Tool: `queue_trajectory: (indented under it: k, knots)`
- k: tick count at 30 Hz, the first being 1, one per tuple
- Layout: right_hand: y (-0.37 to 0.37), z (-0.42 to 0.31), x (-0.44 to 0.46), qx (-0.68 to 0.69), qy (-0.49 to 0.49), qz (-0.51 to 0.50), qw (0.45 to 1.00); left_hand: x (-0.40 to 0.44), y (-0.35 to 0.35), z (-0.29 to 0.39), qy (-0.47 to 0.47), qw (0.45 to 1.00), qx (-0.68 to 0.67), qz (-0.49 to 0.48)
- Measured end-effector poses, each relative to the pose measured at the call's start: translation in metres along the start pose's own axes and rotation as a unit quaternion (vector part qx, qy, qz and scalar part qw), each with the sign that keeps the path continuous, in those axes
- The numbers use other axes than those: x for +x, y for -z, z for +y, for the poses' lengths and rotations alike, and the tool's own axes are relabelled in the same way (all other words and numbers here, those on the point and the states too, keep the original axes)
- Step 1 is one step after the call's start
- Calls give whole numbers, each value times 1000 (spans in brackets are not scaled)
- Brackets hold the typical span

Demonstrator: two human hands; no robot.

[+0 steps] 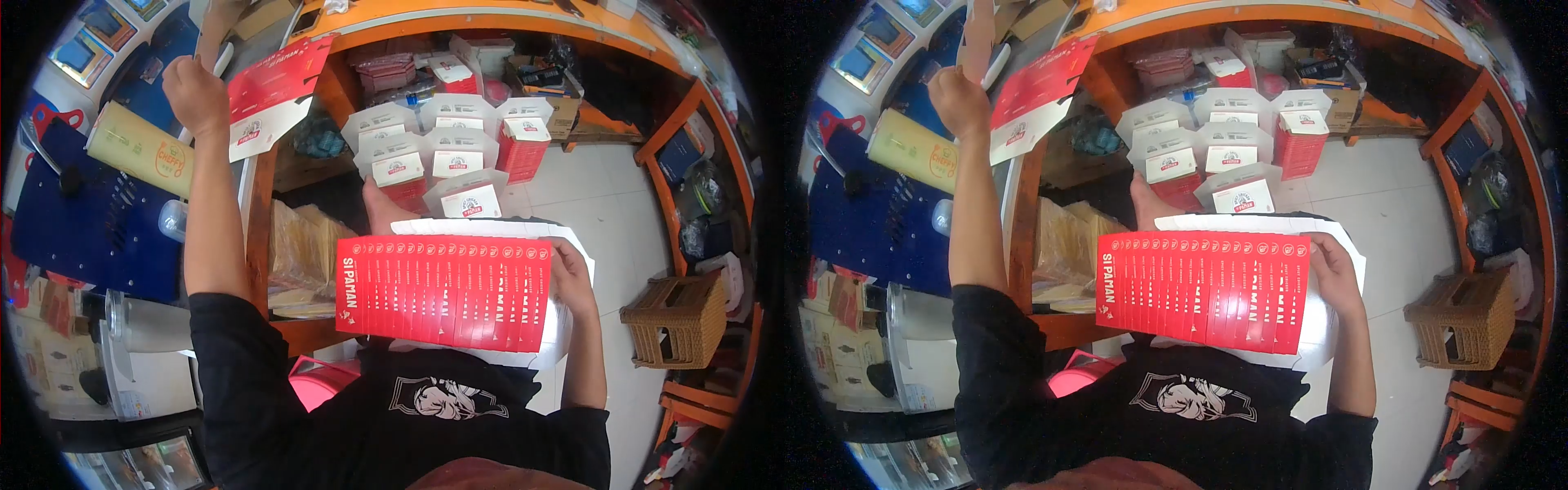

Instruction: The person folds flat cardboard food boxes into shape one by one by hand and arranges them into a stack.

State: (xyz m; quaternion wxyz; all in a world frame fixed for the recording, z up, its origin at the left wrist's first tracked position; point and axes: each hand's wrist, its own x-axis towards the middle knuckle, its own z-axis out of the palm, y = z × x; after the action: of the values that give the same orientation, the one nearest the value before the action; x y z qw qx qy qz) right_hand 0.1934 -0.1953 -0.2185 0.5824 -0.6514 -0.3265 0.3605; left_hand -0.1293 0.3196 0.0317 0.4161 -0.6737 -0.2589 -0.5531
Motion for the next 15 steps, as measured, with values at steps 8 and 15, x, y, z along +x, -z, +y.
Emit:
queue_trajectory:
  k: [8, 15]
  knots:
    - [2, -74, 6, -341, 314, 183, 867, 82, 116, 169, 296, 755, -574, -116]
    - [-32, -126, 14, -345, 507, 165, 773, 69, 142, 255, 551, 315, -742, -216]
